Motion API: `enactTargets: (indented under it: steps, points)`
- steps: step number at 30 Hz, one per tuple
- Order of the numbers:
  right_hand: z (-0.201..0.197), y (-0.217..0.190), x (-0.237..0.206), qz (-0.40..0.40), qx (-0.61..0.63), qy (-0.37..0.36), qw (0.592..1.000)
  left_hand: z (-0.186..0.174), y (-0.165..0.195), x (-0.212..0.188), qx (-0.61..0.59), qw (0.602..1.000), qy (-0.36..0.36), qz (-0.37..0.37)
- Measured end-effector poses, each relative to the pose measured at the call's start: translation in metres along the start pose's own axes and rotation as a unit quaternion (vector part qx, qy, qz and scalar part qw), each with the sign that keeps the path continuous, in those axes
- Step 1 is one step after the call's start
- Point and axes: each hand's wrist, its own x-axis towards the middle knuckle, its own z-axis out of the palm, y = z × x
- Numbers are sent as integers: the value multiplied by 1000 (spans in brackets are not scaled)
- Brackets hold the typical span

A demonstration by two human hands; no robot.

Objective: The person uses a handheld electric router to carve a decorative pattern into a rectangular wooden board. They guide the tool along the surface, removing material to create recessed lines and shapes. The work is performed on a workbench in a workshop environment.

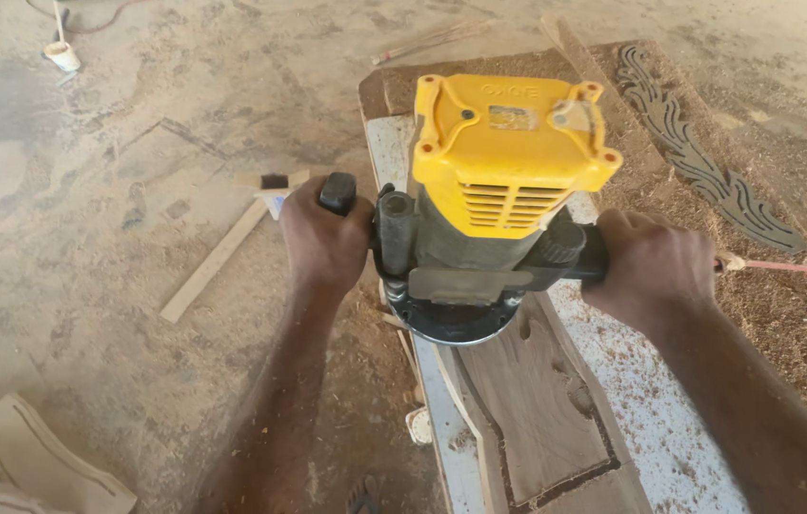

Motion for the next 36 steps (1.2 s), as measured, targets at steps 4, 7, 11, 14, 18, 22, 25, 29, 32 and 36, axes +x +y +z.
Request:
enactTargets:
  steps: [4, 7, 11, 14, 18, 22, 25, 29, 32, 36]
  points:
    - [9, 3, -10, -3, -3, 11, 1000, -2, -2, -11, 4, 999, -9, -33]
    - [19, 12, -10, -26, -11, 45, 999, 1, -2, -16, 16, 999, -7, -36]
    - [26, 20, -3, -62, 10, 94, 994, 5, -1, -17, 16, 999, -1, -43]
    - [25, 24, -1, -87, 22, 128, 988, 7, 0, -17, 13, 999, -5, -45]
    - [21, 26, -2, -78, 28, 107, 991, 7, 3, -23, 15, 999, 13, -37]
    - [25, 28, -6, -119, 28, 135, 983, -1, 6, -42, 49, 998, 39, -18]
    - [28, 33, -1, -116, -10, 116, 986, -1, 10, -50, 43, 997, 47, -44]
    - [27, 40, 5, -129, 1, 122, 984, 4, 16, -49, 44, 995, 51, -71]
    - [25, 39, 3, -159, 47, 171, 971, 5, 18, -45, 39, 996, 58, -51]
    - [25, 24, -7, -122, 23, 133, 983, -11, 13, -45, 49, 996, 59, -37]
